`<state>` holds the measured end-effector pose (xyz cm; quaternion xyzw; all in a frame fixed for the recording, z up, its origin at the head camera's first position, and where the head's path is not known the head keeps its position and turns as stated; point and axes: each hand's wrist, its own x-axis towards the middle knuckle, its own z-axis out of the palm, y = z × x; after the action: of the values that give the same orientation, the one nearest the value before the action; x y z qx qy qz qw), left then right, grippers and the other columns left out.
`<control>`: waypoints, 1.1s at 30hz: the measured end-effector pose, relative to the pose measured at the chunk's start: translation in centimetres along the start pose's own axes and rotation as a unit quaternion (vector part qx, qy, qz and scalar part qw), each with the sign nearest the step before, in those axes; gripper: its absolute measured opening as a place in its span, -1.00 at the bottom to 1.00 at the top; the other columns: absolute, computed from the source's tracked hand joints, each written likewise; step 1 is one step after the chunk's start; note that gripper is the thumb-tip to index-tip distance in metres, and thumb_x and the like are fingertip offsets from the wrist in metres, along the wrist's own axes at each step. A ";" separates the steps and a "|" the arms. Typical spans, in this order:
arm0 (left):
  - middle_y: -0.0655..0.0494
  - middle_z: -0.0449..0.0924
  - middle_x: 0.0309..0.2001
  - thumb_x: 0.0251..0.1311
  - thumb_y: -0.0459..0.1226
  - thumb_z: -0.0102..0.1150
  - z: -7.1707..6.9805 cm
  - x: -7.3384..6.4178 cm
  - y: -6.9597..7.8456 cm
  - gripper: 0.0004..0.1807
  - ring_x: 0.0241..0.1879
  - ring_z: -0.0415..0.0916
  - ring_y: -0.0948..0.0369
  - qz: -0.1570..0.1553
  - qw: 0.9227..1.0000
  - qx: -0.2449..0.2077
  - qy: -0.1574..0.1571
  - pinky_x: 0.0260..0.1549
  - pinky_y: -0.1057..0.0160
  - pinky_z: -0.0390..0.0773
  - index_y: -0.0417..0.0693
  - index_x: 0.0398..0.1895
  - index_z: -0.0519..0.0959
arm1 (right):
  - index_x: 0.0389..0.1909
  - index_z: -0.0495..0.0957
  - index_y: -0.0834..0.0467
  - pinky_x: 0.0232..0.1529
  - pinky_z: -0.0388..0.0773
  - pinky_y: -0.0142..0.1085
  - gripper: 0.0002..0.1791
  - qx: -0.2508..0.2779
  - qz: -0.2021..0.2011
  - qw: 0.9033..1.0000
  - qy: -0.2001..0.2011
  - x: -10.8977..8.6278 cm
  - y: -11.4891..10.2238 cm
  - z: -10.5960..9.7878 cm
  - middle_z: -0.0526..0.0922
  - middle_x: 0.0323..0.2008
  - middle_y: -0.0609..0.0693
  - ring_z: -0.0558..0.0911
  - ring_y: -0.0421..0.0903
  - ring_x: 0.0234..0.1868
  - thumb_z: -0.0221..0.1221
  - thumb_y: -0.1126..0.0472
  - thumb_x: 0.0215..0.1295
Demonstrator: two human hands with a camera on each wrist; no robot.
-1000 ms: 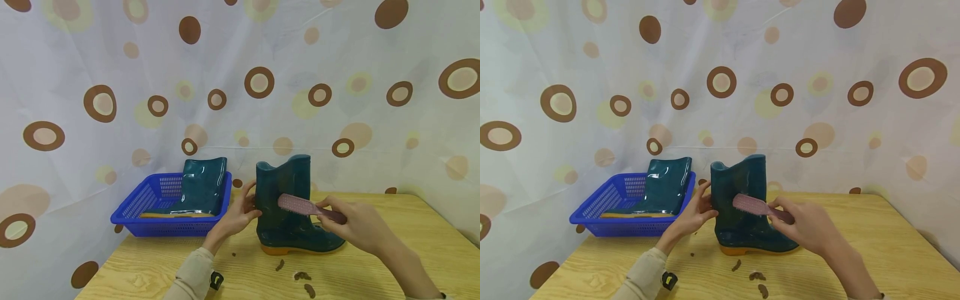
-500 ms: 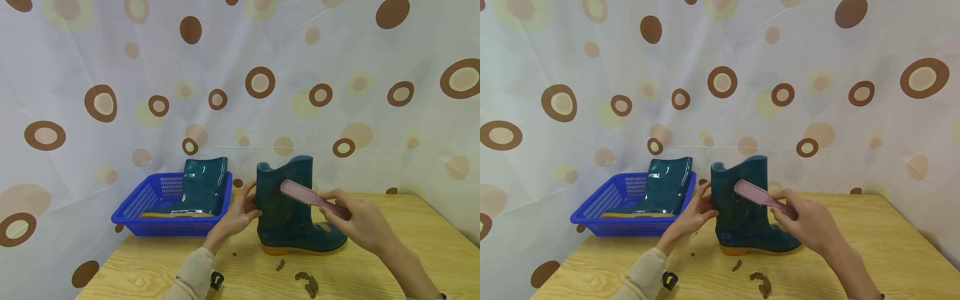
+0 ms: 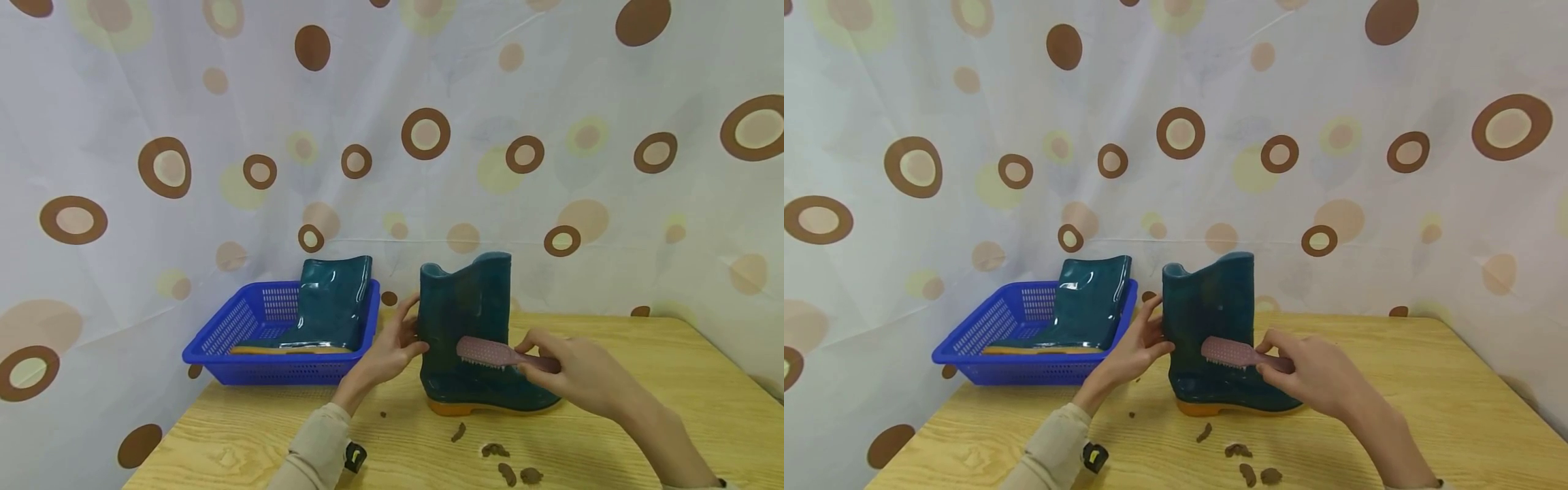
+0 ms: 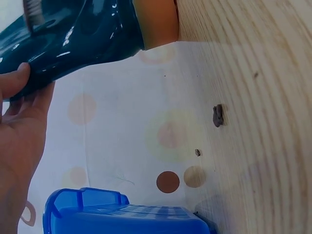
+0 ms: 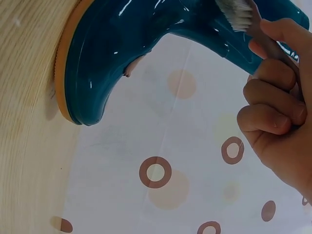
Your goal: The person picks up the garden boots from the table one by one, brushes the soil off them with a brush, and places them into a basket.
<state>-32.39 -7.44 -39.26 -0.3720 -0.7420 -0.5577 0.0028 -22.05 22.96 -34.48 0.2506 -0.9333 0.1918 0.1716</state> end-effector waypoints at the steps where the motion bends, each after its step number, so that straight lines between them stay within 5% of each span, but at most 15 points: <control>1: -0.13 0.31 0.42 0.33 -0.55 0.01 0.0 0.0 0.0 -0.04 0.36 0.39 -0.06 -0.001 1.000 0.003 0.004 0.27 -0.06 0.47 0.53 0.51 -0.12 | -0.13 0.56 -0.15 -0.60 0.20 -0.43 -0.87 0.001 -0.005 1.000 -0.004 0.0 0.1 0.0 0.32 -0.68 -0.34 0.22 -0.41 -0.66 0.23 0.00 0.36; 7: -0.10 0.42 0.32 0.31 -0.54 0.05 0.0 0.2 -0.3 -0.04 0.24 0.50 -0.03 -0.012 0.997 0.034 0.063 0.27 -0.10 0.47 0.53 0.51 -0.10 | -0.11 0.56 -0.09 -0.64 0.24 -0.45 -0.85 0.009 -0.005 0.999 0.049 -0.3 0.5 -0.7 0.43 -0.65 -0.35 0.27 -0.42 -0.67 0.26 0.09 0.34; 11: -0.07 0.41 0.33 0.30 -0.55 0.06 -0.3 0.2 -0.6 -0.05 0.22 0.51 -0.02 -0.019 0.992 0.032 0.122 0.26 -0.12 0.47 0.51 0.51 -0.05 | -0.10 0.56 -0.03 -0.69 0.13 -0.46 -0.83 -0.002 0.000 0.992 0.123 -0.4 0.9 -1.1 0.30 -0.71 -0.29 0.14 -0.41 -0.71 0.27 0.16 0.32; 16: 0.00 0.33 0.38 0.29 -0.54 0.06 -0.5 0.2 -0.9 -0.06 0.25 0.47 0.01 -0.032 0.987 0.027 0.157 0.28 -0.11 0.45 0.56 0.48 -0.02 | -0.09 0.57 0.01 -0.68 0.07 -0.46 -0.84 -0.014 0.013 0.988 0.151 -0.3 1.4 -0.8 0.22 -0.72 -0.26 0.07 -0.40 -0.72 0.25 0.15 0.35; 24: -0.02 0.32 0.39 0.27 -0.55 0.07 -0.6 0.2 -1.1 -0.05 0.26 0.46 -0.01 -0.021 0.988 0.024 0.154 0.29 -0.13 0.44 0.54 0.48 -0.01 | -0.06 0.56 0.05 -0.68 0.06 -0.41 -0.78 -0.014 0.063 0.989 0.130 -0.1 2.0 -0.3 0.22 -0.73 -0.19 0.10 -0.33 -0.74 0.15 0.02 0.44; 33: 0.00 0.31 0.38 0.27 -0.56 0.07 -0.7 0.0 -1.2 -0.04 0.28 0.45 0.00 -0.024 0.990 0.021 0.139 0.30 -0.11 0.43 0.60 0.46 -0.01 | 0.00 0.52 0.11 -0.69 0.14 -0.37 -0.65 0.015 0.124 0.992 0.013 -0.2 2.8 0.4 0.31 -0.71 -0.12 0.21 -0.24 -0.72 0.05 -0.08 0.48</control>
<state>-33.36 -8.13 -39.96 -0.2727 -0.7544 -0.5885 0.1006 -23.52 25.11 -35.65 0.1333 -0.9518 0.2289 0.1545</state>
